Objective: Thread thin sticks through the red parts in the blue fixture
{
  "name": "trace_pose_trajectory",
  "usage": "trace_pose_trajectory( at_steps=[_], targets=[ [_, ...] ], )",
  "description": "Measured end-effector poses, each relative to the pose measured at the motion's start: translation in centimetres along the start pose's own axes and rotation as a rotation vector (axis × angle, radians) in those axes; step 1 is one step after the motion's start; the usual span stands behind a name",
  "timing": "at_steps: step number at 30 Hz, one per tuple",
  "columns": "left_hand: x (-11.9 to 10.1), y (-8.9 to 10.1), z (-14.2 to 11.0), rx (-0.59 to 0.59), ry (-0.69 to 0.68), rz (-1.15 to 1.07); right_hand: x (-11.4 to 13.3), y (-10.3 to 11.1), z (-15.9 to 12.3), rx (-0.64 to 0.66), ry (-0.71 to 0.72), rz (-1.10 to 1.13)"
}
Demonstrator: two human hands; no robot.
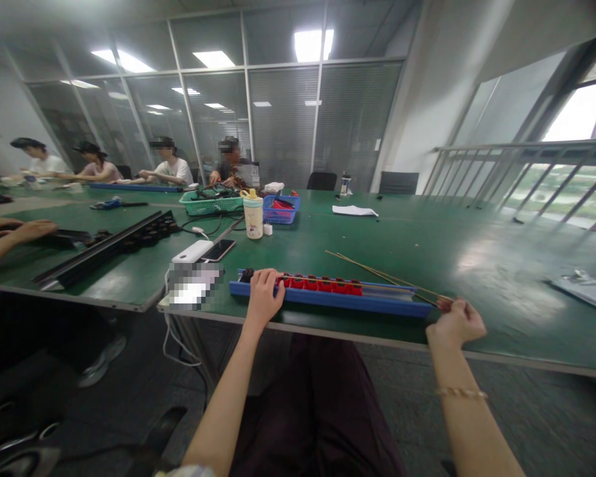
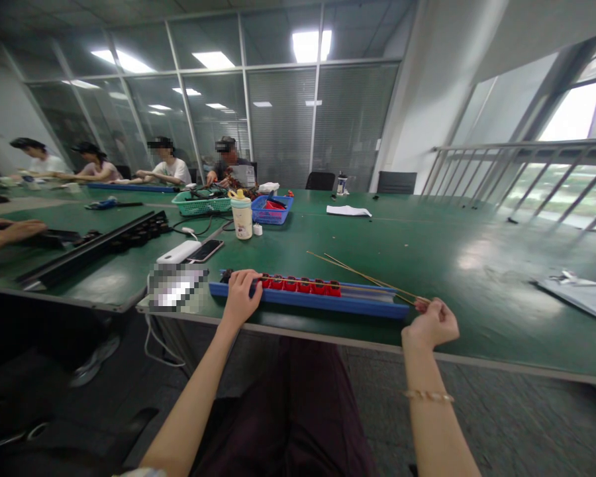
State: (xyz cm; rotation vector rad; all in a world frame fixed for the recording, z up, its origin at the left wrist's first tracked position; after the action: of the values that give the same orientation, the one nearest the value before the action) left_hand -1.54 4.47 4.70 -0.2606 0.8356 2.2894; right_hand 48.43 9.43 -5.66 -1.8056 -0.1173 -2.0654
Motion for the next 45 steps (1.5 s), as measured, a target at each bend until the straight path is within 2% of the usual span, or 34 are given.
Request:
trace_pose_trajectory(
  at_steps=[4,10,18,21,29,37,45],
  targets=[
    [-0.1,0.1,0.0,-0.005,-0.001,-0.005,0.3,0.2,-0.2,-0.015,0.004,-0.024],
    [-0.1,0.0,0.0,-0.014,0.0,-0.003,0.1,-0.4,-0.1,0.041,0.013,0.034],
    [0.0,0.0,0.0,-0.013,-0.016,0.007,-0.3,-1.7,-0.4,0.153,0.046,-0.035],
    [0.1,-0.1,0.0,-0.014,-0.013,0.007,-0.5,-1.9,-0.5,0.176,0.056,-0.105],
    [0.2,0.0,0.1,-0.011,0.003,-0.001,0.5,-1.6,-0.4,0.166,0.21,-0.405],
    [0.1,0.0,0.1,-0.012,0.0,-0.001,0.4,-1.1,-0.3,0.119,0.146,-0.533],
    [0.1,0.1,0.0,-0.006,0.004,-0.014,2.0,-2.1,-1.7,0.283,0.253,-0.478]
  ],
)
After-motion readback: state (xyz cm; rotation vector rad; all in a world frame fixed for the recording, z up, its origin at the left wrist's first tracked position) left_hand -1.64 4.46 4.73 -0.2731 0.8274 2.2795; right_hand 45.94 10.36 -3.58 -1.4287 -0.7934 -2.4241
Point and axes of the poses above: each hand's wrist, its own z-axis towards the middle knuckle, its own y-axis out of the back of the hand, x = y × z, the point moved 8 cm from there along z, towards the middle knuckle, and after that the axes turned 15 degrees about -z, right-handed, at the moved point
